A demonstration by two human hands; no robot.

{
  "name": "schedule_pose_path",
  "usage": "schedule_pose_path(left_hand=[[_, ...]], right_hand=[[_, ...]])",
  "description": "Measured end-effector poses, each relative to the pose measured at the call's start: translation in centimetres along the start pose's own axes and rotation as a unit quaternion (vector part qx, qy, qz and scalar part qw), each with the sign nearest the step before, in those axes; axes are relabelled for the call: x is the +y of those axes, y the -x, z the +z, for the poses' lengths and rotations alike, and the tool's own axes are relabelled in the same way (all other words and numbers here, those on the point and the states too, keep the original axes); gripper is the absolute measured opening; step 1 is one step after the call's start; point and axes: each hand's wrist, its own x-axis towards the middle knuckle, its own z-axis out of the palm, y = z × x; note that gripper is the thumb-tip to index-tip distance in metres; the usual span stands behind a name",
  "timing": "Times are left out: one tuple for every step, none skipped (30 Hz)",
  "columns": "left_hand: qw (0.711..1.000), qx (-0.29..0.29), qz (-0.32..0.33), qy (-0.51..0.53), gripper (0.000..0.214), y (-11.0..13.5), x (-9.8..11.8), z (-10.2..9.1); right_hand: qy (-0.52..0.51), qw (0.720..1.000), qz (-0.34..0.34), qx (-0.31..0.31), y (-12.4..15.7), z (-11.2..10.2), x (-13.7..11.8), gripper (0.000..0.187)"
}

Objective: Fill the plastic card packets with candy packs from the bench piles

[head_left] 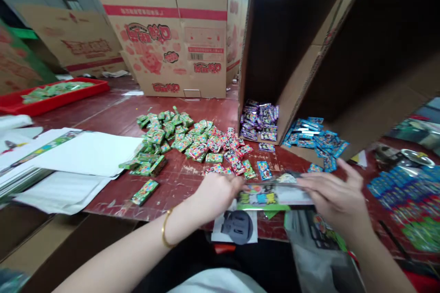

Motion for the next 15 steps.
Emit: schedule_pose_path(left_hand=[[1.000, -0.013, -0.018, -0.007, 0.022, 0.6, -0.4, -0.1], [0.999, -0.018, -0.028, -0.010, 0.023, 1.0, -0.6, -0.1], [0.999, -0.016, -0.031, -0.008, 0.021, 1.2, -0.6, -0.1], [0.999, -0.008, -0.031, 0.001, 0.018, 1.2, -0.4, -0.1], [0.999, 0.005, -0.032, 0.016, 0.016, 1.0, -0.1, 0.1], [0.998, 0.021, -0.037, 0.040, 0.015, 0.6, 0.3, 0.2], [0.995, 0.041, -0.046, 0.073, 0.016, 0.3, 0.6, 0.4], [0.990, 0.066, -0.059, 0.113, 0.017, -0.1, 0.9, 0.5], [0.980, 0.093, -0.075, 0.157, 0.019, -0.3, 1.0, 0.7], [0.968, 0.122, -0.093, 0.200, 0.020, -0.5, 1.0, 0.9], [0.953, 0.150, -0.109, 0.239, 0.020, -0.6, 0.8, 1.2], [0.939, 0.168, -0.121, 0.273, 0.019, -0.6, 0.7, 1.4], [0.927, 0.177, -0.131, 0.303, 0.019, -0.7, 0.5, 1.7], [0.916, 0.176, -0.139, 0.332, 0.020, -0.9, 0.4, 1.9], [0.906, 0.166, -0.145, 0.361, 0.021, -1.1, 0.4, 2.1]], right_hand=[[0.004, 1.000, -0.003, -0.004, 0.0, 0.0, 0.5, 0.017], [0.000, 1.000, -0.007, -0.012, -0.1, 0.2, 0.6, 0.017], [-0.011, 1.000, -0.011, -0.023, -0.4, 0.6, 0.3, 0.019], [-0.026, 0.999, -0.019, -0.036, -0.8, 1.1, -0.4, 0.021], [-0.040, 0.998, -0.025, -0.045, -1.3, 1.7, -1.5, 0.025], [-0.053, 0.997, -0.024, -0.050, -1.8, 2.5, -2.7, 0.027], [-0.065, 0.997, -0.009, -0.046, -2.2, 3.2, -3.8, 0.027], [-0.071, 0.996, 0.039, -0.023, -2.5, 3.9, -4.8, 0.021], [-0.084, 0.991, 0.101, 0.008, -2.6, 4.6, -5.5, 0.016], [-0.108, 0.979, 0.171, 0.037, -2.4, 5.1, -5.9, 0.022], [-0.145, 0.959, 0.237, 0.054, -2.2, 5.5, -5.9, 0.032], [-0.194, 0.935, 0.291, 0.056, -1.8, 5.8, -5.7, 0.036], [-0.248, 0.910, 0.329, 0.045, -1.4, 5.9, -5.2, 0.033], [-0.294, 0.886, 0.356, 0.032, -1.1, 5.9, -4.7, 0.027], [-0.324, 0.868, 0.376, 0.024, -0.9, 5.8, -4.1, 0.026]])
